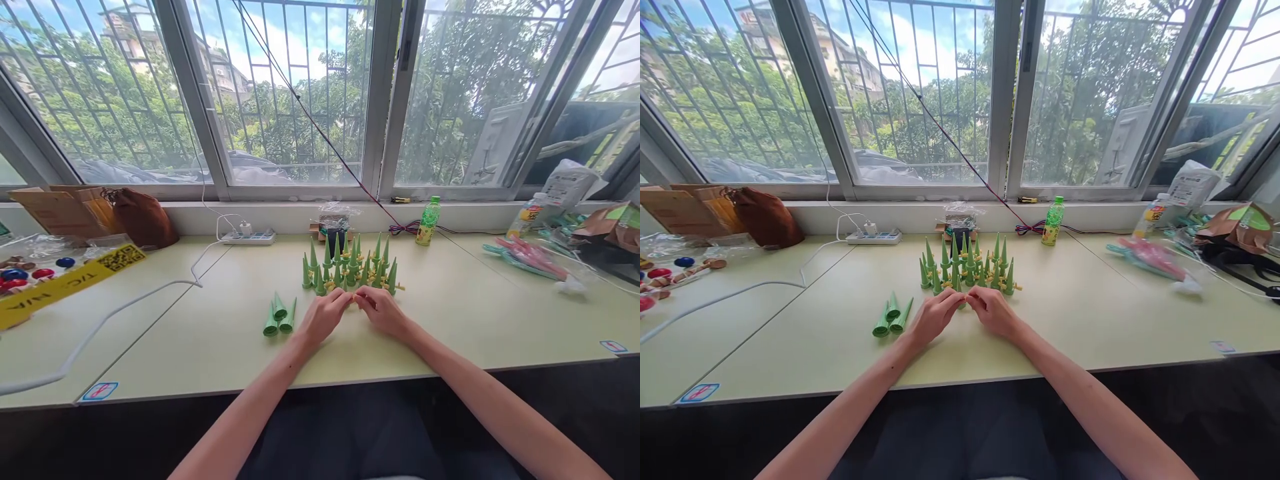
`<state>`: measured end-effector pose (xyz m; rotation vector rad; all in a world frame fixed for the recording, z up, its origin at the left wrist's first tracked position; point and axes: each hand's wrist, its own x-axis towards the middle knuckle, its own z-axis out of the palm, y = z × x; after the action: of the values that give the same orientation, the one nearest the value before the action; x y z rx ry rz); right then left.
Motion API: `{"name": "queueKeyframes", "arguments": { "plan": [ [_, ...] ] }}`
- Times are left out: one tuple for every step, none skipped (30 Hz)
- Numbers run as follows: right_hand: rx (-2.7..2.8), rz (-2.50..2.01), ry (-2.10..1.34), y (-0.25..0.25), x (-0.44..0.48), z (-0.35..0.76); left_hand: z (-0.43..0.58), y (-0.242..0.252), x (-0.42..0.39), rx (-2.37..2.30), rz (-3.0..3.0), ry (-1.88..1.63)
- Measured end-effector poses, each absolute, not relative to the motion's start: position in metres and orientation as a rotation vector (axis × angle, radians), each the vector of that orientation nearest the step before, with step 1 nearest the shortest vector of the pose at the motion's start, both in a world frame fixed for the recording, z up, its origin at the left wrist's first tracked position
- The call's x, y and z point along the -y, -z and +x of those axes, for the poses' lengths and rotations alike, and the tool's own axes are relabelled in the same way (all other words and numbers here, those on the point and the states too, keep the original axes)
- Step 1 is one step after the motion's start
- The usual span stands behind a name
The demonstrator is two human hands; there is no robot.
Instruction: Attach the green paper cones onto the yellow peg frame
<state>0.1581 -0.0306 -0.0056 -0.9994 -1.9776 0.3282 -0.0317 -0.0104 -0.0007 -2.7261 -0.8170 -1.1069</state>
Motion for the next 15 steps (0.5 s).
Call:
{"name": "queueKeyframes", "arguments": {
  "plan": [
    [1.974,-1.001,-0.330,0.0058,0.0308,0.1580,-0.0317,0.0007,0.0101,0.832,-2.730,1.102],
    [1.967,-1.004,-0.331,0.0059,0.0309,0.1580,-0.0317,0.0008,0.0098,0.848,-2.733,1.102],
    [1.954,-1.009,-0.331,0.0060,0.0310,0.1580,-0.0316,0.0011,0.0093,0.867,-2.733,1.114],
    [1.937,-1.017,-0.329,0.0061,0.0309,0.1581,-0.0316,0.0015,0.0089,0.886,-2.733,1.137],
    [1.915,-1.027,-0.324,0.0061,0.0307,0.1583,-0.0316,0.0019,0.0085,0.909,-2.735,1.170],
    [1.889,-1.038,-0.314,0.0060,0.0304,0.1586,-0.0316,0.0024,0.0082,0.935,-2.738,1.213],
    [1.861,-1.051,-0.299,0.0060,0.0300,0.1590,-0.0316,0.0028,0.0080,0.967,-2.739,1.262],
    [1.834,-1.062,-0.284,0.0059,0.0295,0.1595,-0.0315,0.0031,0.0079,1.003,-2.738,1.315],
    [1.809,-1.069,-0.272,0.0060,0.0289,0.1600,-0.0314,0.0033,0.0079,1.043,-2.734,1.364],
    [1.788,-1.074,-0.265,0.0062,0.0283,0.1605,-0.0312,0.0033,0.0080,1.082,-2.728,1.411],
    [1.772,-1.075,-0.264,0.0065,0.0277,0.1611,-0.0310,0.0031,0.0080,1.117,-2.719,1.452],
    [1.760,-1.076,-0.269,0.0070,0.0271,0.1616,-0.0308,0.0029,0.0079,1.147,-2.711,1.480],
    [1.752,-1.076,-0.278,0.0075,0.0266,0.1620,-0.0305,0.0028,0.0077,1.172,-2.707,1.496],
    [1.747,-1.076,-0.285,0.0081,0.0260,0.1623,-0.0302,0.0027,0.0074,1.194,-2.706,1.502],
    [1.744,-1.078,-0.288,0.0086,0.0255,0.1626,-0.0299,0.0028,0.0070,1.216,-2.708,1.501]
  ]
}}
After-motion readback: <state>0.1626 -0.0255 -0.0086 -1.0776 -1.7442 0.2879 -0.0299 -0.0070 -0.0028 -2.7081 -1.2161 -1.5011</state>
